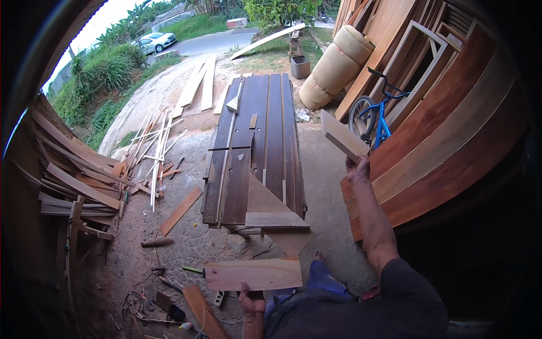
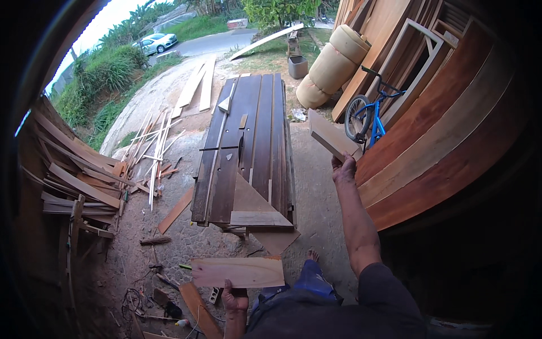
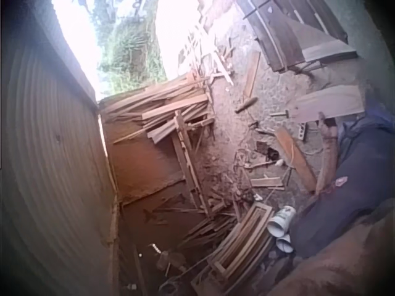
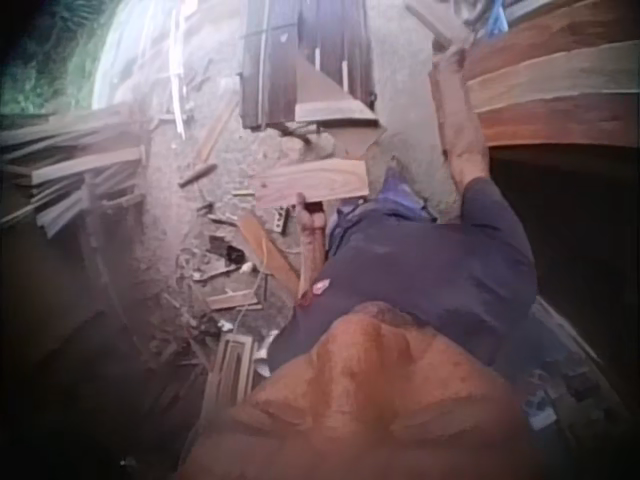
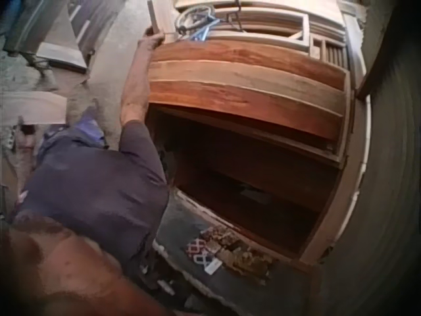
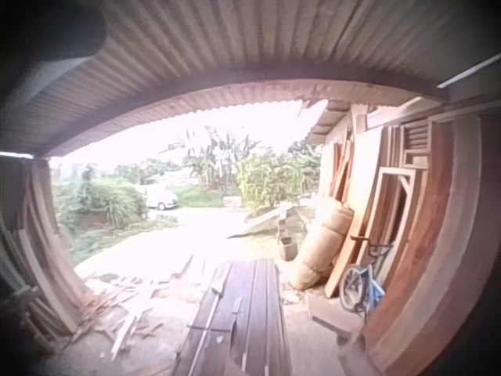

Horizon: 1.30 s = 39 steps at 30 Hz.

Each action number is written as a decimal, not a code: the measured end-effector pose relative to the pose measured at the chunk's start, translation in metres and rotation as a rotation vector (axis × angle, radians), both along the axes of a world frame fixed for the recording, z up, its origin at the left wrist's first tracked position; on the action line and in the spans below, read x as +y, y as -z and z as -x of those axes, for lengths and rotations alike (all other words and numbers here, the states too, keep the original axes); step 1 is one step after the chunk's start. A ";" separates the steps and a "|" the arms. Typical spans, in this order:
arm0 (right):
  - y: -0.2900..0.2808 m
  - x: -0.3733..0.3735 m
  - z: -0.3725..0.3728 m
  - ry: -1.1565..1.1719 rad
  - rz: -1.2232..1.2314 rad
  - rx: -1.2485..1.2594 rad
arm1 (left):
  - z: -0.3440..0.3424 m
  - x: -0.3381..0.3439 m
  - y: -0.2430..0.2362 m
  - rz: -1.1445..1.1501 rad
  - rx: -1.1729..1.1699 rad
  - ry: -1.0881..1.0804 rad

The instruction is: The person operates a table saw to cut a rectangular piece of wood. They guide the wood through the blade using both hands, then lift the cut piece to inspect the edge. The person then picks up another piece of wood from the floor and places it on the saw table.

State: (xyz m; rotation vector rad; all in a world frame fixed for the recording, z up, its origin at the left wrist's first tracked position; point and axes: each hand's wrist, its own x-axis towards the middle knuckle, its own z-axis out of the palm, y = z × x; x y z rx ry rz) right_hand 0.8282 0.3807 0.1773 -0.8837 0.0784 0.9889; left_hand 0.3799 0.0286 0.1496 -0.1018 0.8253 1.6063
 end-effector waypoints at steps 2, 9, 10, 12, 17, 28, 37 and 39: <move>0.001 0.048 0.011 -0.142 -0.051 -0.011 | -0.009 -0.004 -0.005 0.017 0.015 -0.054; 0.023 0.211 0.063 -0.303 0.011 0.087 | -0.062 -0.004 -0.018 0.050 0.062 -0.236; 0.026 0.227 0.081 -0.342 0.021 0.079 | -0.068 -0.008 -0.015 0.056 0.068 -0.278; 0.032 0.259 0.099 -0.389 0.035 0.087 | -0.078 -0.020 0.007 0.093 0.122 -0.276; 0.045 0.316 0.138 -0.265 0.258 -0.084 | -0.122 0.002 -0.019 0.095 0.057 -0.387; -0.017 0.182 0.116 -1.099 -0.048 -0.951 | -0.154 0.048 -0.045 0.131 0.086 -0.432; -0.088 -0.108 0.127 -1.510 -0.535 -2.183 | -0.162 0.152 -0.059 -0.003 0.141 -0.075; -0.076 -0.107 0.126 -1.442 -0.393 -2.137 | -0.160 0.176 -0.050 -0.042 0.132 0.001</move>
